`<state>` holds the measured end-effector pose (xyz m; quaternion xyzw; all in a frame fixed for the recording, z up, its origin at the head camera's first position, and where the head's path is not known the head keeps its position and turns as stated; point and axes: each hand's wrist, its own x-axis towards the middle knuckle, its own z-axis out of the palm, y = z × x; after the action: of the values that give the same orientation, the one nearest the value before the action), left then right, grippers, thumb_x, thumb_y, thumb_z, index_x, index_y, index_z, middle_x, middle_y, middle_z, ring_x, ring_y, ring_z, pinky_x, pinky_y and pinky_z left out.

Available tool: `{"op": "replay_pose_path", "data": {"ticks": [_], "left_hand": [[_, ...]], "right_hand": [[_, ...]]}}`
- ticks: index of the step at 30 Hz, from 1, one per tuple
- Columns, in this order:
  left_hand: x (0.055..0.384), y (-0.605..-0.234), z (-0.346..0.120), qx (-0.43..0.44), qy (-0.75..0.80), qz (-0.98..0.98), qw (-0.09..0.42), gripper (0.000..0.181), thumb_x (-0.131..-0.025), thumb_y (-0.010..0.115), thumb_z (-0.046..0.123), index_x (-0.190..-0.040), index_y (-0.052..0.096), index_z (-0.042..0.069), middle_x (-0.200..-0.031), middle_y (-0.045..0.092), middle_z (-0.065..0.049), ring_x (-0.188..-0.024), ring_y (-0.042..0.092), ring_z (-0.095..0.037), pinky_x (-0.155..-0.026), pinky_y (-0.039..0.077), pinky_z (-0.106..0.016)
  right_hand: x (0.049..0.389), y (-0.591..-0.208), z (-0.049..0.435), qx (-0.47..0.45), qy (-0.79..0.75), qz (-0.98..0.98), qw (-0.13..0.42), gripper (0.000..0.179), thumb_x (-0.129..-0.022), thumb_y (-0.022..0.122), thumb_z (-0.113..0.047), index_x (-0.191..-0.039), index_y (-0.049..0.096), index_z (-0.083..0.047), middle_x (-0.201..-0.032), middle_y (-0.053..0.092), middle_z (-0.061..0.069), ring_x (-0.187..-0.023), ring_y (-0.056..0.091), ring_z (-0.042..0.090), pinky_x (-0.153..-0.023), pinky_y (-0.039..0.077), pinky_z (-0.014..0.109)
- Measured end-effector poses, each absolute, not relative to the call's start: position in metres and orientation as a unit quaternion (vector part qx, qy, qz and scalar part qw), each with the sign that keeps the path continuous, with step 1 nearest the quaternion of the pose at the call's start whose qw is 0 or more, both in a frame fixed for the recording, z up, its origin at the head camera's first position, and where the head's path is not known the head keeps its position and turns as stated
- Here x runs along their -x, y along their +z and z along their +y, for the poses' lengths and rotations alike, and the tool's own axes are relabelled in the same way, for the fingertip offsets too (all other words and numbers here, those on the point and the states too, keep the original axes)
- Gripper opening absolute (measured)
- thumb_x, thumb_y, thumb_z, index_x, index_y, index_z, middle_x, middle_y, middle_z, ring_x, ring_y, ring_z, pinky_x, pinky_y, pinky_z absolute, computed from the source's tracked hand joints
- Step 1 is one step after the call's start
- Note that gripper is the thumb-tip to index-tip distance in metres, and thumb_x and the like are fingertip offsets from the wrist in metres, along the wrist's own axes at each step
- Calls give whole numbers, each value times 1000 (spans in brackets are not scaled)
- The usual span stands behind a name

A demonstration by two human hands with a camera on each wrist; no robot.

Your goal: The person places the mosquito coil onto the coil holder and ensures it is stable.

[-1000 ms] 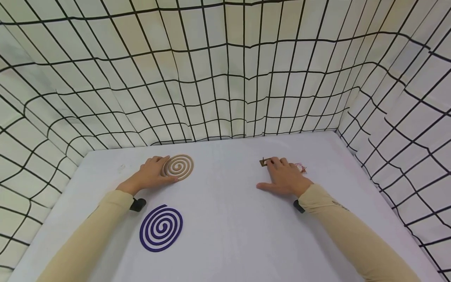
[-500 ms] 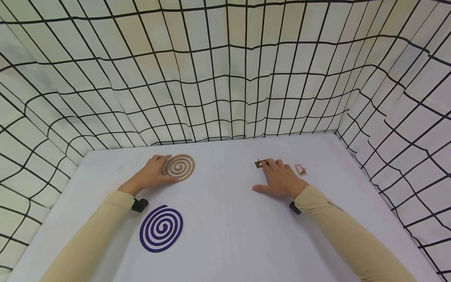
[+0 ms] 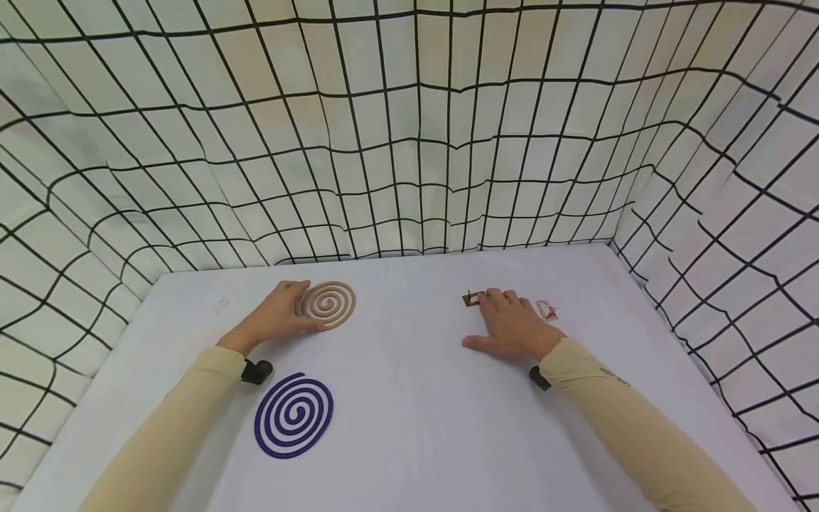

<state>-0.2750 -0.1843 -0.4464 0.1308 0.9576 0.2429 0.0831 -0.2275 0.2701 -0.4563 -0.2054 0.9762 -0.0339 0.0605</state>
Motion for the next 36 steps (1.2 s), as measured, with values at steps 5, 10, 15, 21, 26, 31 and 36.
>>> {"op": "replay_pose_path", "data": {"ticks": [5, 10, 15, 21, 26, 31, 36], "left_hand": [[274, -444, -188, -99, 292, 946, 100, 108, -85, 83, 45, -159, 26, -9, -156, 39, -35, -141, 44, -48, -120, 37, -62], [273, -441, -193, -69, 331, 934, 117, 104, -90, 78, 45, -160, 23, -8, -152, 48, -33, -137, 51, -45, -115, 44, -59], [275, -441, -196, -40, 353, 925, 131, 103, -90, 78, 45, -162, 22, -3, -153, 47, -31, -138, 49, -43, -117, 41, -58], [276, -438, -193, -25, 387, 913, 130, 92, -92, 79, 34, -160, 30, -3, -144, 54, -29, -124, 57, -34, -108, 48, -48], [276, -435, -190, -4, 415, 900, 134, 85, -92, 78, 25, -159, 34, -2, -139, 54, -26, -118, 57, -30, -101, 49, -39], [278, -437, -187, 3, 437, 890, 133, 75, -91, 79, 20, -153, 43, -3, -129, 55, -19, -111, 52, -24, -95, 46, -31], [280, -439, -183, 9, 468, 873, 135, 66, -91, 79, 19, -148, 52, -1, -134, 61, -18, -116, 52, -22, -92, 43, -24]], "right_hand": [[227, -458, 273, 205, -29, 976, 60, 98, -94, 55, -73, -159, 35, -3, -160, 40, 21, -144, 41, 49, -112, 39, 67], [227, -459, 272, 205, -32, 976, 63, 99, -93, 55, -75, -159, 35, -4, -160, 39, 22, -144, 41, 49, -113, 38, 68], [225, -456, 268, 203, -42, 976, 65, 98, -93, 56, -73, -159, 36, -4, -161, 38, 23, -145, 39, 50, -114, 37, 69], [226, -457, 264, 208, -54, 974, 64, 100, -93, 57, -73, -159, 35, -2, -160, 37, 25, -144, 39, 52, -114, 37, 69], [226, -459, 262, 206, -51, 975, 68, 101, -92, 56, -75, -160, 34, -3, -161, 36, 26, -145, 38, 51, -115, 37, 68], [225, -461, 260, 204, -49, 975, 69, 100, -92, 56, -75, -159, 34, -4, -161, 36, 26, -145, 38, 51, -114, 37, 68], [225, -459, 259, 201, -47, 976, 69, 101, -93, 57, -74, -160, 33, -2, -162, 35, 26, -146, 36, 52, -115, 37, 67]]}}
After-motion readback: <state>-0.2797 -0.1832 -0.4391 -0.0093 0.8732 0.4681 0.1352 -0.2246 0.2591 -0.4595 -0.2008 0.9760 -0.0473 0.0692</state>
